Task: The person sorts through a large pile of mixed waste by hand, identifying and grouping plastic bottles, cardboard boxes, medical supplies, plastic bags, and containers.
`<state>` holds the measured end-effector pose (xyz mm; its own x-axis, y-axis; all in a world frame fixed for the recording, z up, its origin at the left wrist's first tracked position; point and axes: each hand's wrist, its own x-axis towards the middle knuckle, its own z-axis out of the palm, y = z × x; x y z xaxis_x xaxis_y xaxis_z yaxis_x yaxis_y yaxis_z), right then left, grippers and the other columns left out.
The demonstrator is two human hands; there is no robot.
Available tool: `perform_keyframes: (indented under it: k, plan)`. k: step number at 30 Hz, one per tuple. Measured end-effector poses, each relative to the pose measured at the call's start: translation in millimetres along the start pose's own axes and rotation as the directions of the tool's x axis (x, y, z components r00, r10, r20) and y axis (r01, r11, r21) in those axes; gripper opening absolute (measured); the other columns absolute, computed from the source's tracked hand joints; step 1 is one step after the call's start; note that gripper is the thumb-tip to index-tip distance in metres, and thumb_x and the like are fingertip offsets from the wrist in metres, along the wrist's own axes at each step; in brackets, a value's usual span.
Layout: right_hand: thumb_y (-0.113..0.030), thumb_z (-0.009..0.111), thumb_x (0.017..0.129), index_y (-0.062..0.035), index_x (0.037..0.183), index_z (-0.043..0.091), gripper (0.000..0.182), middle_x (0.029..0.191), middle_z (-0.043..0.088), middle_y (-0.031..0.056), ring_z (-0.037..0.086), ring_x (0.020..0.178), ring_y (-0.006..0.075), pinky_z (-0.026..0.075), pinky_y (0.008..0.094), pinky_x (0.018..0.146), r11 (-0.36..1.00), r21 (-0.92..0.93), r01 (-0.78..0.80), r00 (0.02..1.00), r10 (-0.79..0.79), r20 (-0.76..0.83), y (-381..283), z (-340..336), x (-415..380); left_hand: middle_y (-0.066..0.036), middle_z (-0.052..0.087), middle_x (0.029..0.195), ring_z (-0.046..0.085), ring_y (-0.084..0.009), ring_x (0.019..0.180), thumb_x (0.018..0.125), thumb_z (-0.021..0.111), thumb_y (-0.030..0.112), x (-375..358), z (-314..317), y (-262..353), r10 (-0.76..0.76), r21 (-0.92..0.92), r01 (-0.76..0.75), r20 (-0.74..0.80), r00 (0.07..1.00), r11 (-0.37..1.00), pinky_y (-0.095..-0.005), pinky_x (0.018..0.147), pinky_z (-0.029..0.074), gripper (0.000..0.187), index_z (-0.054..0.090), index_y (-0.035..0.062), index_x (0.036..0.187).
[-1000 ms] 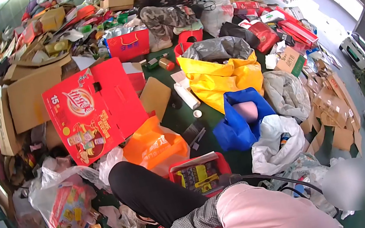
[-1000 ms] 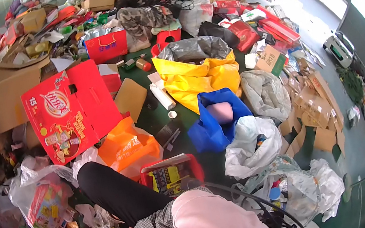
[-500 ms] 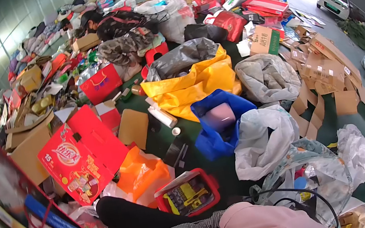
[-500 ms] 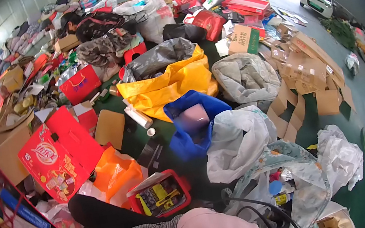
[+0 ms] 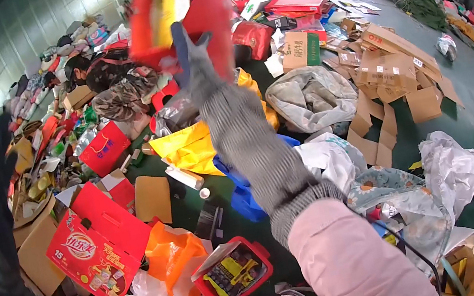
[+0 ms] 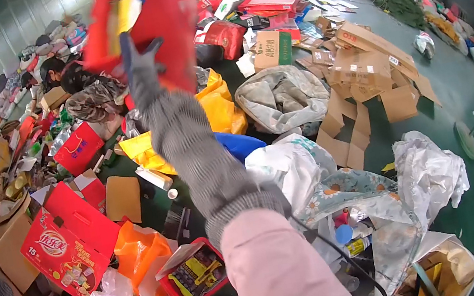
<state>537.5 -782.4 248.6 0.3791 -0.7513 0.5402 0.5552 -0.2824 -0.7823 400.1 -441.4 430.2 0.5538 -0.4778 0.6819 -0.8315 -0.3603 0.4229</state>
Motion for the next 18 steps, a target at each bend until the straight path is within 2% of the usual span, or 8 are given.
perform_keyframes:
  k: [1, 3, 4, 8, 11, 13, 15, 18]
  plan:
    - [-0.036, 0.063, 0.08, -0.0063, 0.136, 0.024, 0.074, 0.096, 0.05, 0.0134, 0.052, 0.064, 0.0194, 0.047, 0.0347, 0.057, 0.978, 0.071, -0.198, 0.971, 0.206, -0.124, 40, 9, 50, -0.01, 0.033, 0.141, 0.035, -0.0215, 0.129, 0.093, 0.04, 0.028, -15, -14, -10, -0.043, -0.005, 0.043, -0.014, 0.999, 0.999, -0.0316, 0.103, 0.03, 0.05, 0.032, 0.0078, 0.138]
    - [-0.035, 0.06, 0.081, -0.0047, 0.132, 0.034, 0.065, 0.098, 0.044, 0.017, 0.046, 0.078, 0.0284, 0.04, 0.0397, 0.072, 0.873, -0.458, -0.165, 0.953, 0.022, -0.302, 46, 6, 44, -0.009, 0.029, 0.143, 0.033, -0.0219, 0.13, 0.094, 0.038, 0.023, -56, -51, -52, -0.161, -0.033, 0.16, -0.014, 0.987, 0.987, -0.0327, 0.104, 0.029, 0.048, 0.032, 0.0079, 0.138]
    - [-0.036, 0.056, 0.084, -0.005, 0.133, 0.034, 0.062, 0.116, 0.038, 0.0226, 0.042, 0.098, 0.0373, 0.035, 0.043, 0.086, 0.915, -0.398, -0.065, 0.995, 0.029, -0.096, 48, -6, 10, -0.009, 0.028, 0.144, 0.031, -0.0221, 0.13, 0.094, 0.038, 0.021, -86, -74, -79, -0.252, -0.054, 0.251, -0.017, 0.968, 0.967, -0.0332, 0.104, 0.029, 0.047, 0.032, 0.008, 0.138]
    - [-0.036, 0.061, 0.081, -0.0023, 0.121, 0.046, 0.054, 0.106, 0.048, 0.0185, 0.051, 0.091, 0.0273, 0.043, 0.0339, 0.077, 0.908, -0.384, 0.167, 0.967, -0.074, 0.244, 150, -10, -131, -0.007, 0.023, 0.146, 0.029, -0.0223, 0.131, 0.094, 0.036, 0.013, -221, -138, -168, -0.616, -0.152, 0.604, -0.045, 0.786, 0.782, -0.0342, 0.104, 0.028, 0.045, 0.032, 0.0081, 0.138]
    - [-0.035, 0.063, 0.08, -0.0024, 0.118, 0.05, 0.052, 0.107, 0.052, 0.0186, 0.053, 0.095, 0.0269, 0.045, 0.0332, 0.08, 0.867, -0.498, 0.013, 0.913, 0.193, 0.36, 195, -36, -235, -0.007, 0.026, 0.143, 0.031, -0.0212, 0.129, 0.094, 0.036, 0.013, -292, -137, -176, -0.794, -0.212, 0.766, -0.136, 0.592, 0.607, -0.0325, 0.102, 0.029, 0.045, 0.032, 0.0079, 0.138]
    - [-0.035, 0.063, 0.078, -0.0028, 0.117, 0.05, 0.052, 0.111, 0.053, 0.0209, 0.051, 0.103, 0.0333, 0.043, 0.0386, 0.086, 0.815, -0.484, -0.318, 0.774, 0.518, 0.365, 143, -64, -263, -0.008, 0.029, 0.142, 0.033, -0.0205, 0.127, 0.094, 0.035, 0.012, -333, -132, -175, -0.861, -0.265, 0.82, -0.19, 0.471, 0.507, -0.0314, 0.101, 0.031, 0.045, 0.031, 0.0077, 0.138]
    - [-0.034, 0.063, 0.076, -0.0034, 0.116, 0.051, 0.052, 0.113, 0.053, 0.021, 0.05, 0.106, 0.0365, 0.041, 0.0403, 0.09, 0.816, -0.569, -0.106, 0.848, 0.373, 0.377, 163, -88, -299, -0.008, 0.031, 0.14, 0.035, -0.0198, 0.126, 0.094, 0.035, 0.012, -373, -132, -171, -0.896, -0.31, 0.845, -0.235, 0.376, 0.436, -0.0303, 0.099, 0.032, 0.044, 0.031, 0.0075, 0.138]
    - [-0.037, 0.068, 0.072, 0.0, 0.12, 0.049, 0.063, 0.121, 0.05, 0.0205, 0.048, 0.113, 0.0329, 0.038, 0.0367, 0.095, 0.726, -0.672, -0.148, 0.719, 0.545, 0.431, 160, -128, -321, -0.008, 0.034, 0.138, 0.038, -0.0187, 0.123, 0.094, 0.035, 0.011, -430, -139, -163, -0.917, -0.347, 0.864, -0.296, 0.268, 0.365, -0.0286, 0.097, 0.034, 0.044, 0.031, 0.0073, 0.138]
